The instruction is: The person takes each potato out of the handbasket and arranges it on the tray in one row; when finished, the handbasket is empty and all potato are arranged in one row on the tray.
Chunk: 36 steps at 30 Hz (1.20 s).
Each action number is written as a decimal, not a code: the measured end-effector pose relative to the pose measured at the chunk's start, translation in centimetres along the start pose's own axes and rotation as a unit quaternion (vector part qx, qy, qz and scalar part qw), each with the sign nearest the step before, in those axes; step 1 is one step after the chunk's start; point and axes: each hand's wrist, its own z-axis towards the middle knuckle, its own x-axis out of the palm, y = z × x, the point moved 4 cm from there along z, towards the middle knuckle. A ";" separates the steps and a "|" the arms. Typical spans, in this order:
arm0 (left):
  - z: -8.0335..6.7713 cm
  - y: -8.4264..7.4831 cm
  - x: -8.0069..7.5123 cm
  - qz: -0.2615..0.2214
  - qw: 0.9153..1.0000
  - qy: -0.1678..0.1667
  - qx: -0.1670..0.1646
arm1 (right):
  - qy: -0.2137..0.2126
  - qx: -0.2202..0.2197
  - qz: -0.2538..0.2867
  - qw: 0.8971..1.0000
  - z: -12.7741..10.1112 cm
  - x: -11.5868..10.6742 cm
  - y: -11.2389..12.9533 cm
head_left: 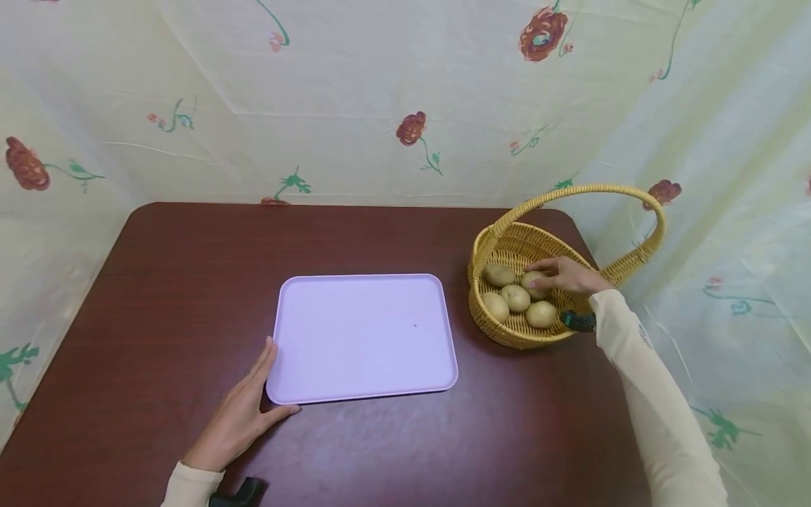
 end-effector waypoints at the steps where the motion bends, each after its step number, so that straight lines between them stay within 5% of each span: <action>1: 0.0 0.0 0.0 0.002 1.000 0.000 0.000 | -0.004 0.000 -0.003 1.000 -0.1 0.0 0.0; 8: 0.2 -0.1 0.0 0.003 1.000 0.007 -0.007 | -0.063 -0.006 -0.017 0.998 -1.4 -0.8 0.0; 15: 0.2 -0.1 -0.1 0.004 1.000 0.006 -0.011 | -0.169 -0.053 0.038 0.983 -6.0 -3.4 5.3; 21: 0.1 -0.1 -0.3 0.004 1.000 0.007 -0.017 | -0.204 -0.180 0.156 0.950 -10.0 -3.3 13.5; 27: -0.1 -0.1 -0.2 0.002 1.000 0.007 -0.009 | -0.194 -0.314 0.133 0.920 -11.3 -0.6 19.8; 31: -0.2 -0.2 0.0 0.001 1.000 0.002 -0.004 | -0.171 -0.328 0.079 0.926 -10.0 2.3 21.6; 36: -0.3 -0.2 0.0 0.002 1.000 -0.003 -0.004 | -0.122 -0.312 -0.022 0.942 -6.0 7.2 20.9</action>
